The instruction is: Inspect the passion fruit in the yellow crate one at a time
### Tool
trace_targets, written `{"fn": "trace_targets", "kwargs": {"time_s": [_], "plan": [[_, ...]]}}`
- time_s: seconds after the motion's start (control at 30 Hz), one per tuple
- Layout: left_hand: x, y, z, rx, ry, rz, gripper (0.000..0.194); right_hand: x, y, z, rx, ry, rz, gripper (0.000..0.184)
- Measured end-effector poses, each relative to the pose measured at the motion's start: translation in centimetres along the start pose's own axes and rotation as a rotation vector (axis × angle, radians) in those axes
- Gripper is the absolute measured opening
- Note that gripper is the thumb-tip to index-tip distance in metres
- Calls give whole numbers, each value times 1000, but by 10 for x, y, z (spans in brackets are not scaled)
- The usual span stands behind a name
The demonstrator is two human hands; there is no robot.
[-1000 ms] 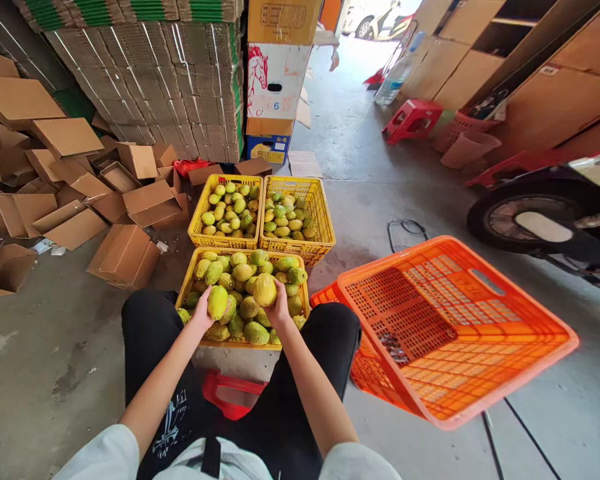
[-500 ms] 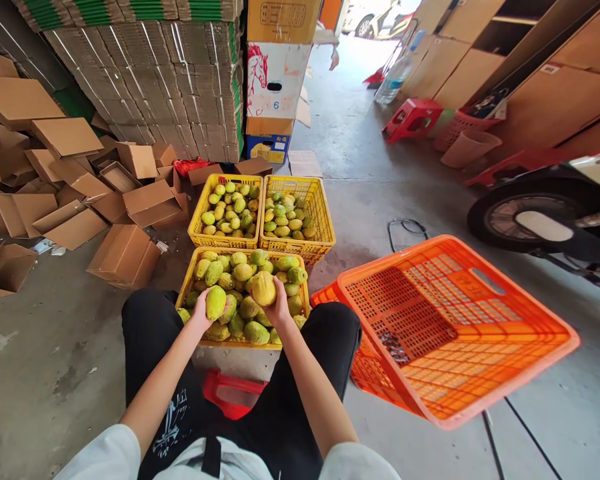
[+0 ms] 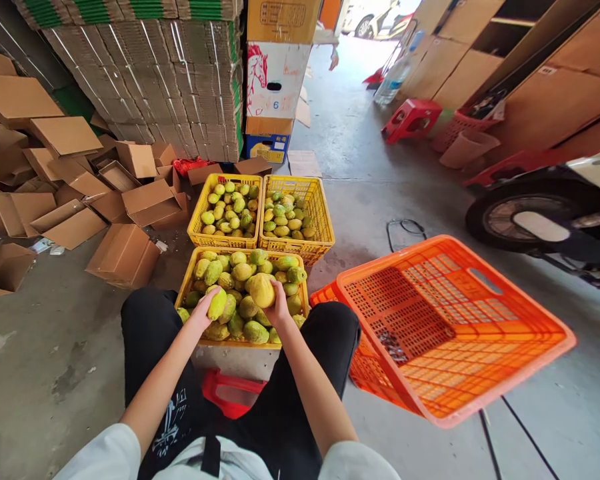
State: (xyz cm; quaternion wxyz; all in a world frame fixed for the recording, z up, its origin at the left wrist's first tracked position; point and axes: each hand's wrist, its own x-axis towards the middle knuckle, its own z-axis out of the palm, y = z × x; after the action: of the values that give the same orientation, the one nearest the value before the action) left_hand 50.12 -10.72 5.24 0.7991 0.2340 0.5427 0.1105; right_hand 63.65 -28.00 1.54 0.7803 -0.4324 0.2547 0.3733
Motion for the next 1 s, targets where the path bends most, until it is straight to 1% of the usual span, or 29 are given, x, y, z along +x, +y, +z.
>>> {"fn": "trace_targets", "kwargs": {"time_s": [0.07, 0.1, 0.17, 0.23, 0.37, 0.47, 0.6, 0.77, 0.83, 0.93, 1.0], "plan": [[-7, 4, 4, 21, 98, -15, 16, 0, -1, 0, -9, 2, -20, 32], [-10, 6, 7, 15, 119, -19, 17, 0, -1, 0, -8, -6, -23, 34], [-17, 9, 10, -18, 118, -18, 20, -1, 0, 2, 3, -18, -20, 35], [-21, 12, 12, -42, 116, -28, 22, -2, 1, 4, 17, -11, -14, 32], [-21, 13, 11, -53, 109, -70, 24, -4, 3, 6, -20, 5, -6, 28], [-19, 13, 9, -47, 85, -110, 31, -5, 2, 6, -54, -28, 17, 33], [-18, 14, 8, -70, 39, -150, 41, -11, 1, 8, -1, -83, 59, 40], [-16, 14, 7, -46, 19, -160, 49, -15, -1, 13, 51, -45, 85, 31], [-15, 13, 7, -33, 21, -161, 52, -15, -1, 13, 46, -42, 80, 33], [-15, 12, 6, -30, 20, -145, 55, -13, -1, 12, 34, -57, 66, 40], [-16, 12, 7, -48, 17, -128, 57, -10, 1, 10, 32, -58, 61, 39]]}}
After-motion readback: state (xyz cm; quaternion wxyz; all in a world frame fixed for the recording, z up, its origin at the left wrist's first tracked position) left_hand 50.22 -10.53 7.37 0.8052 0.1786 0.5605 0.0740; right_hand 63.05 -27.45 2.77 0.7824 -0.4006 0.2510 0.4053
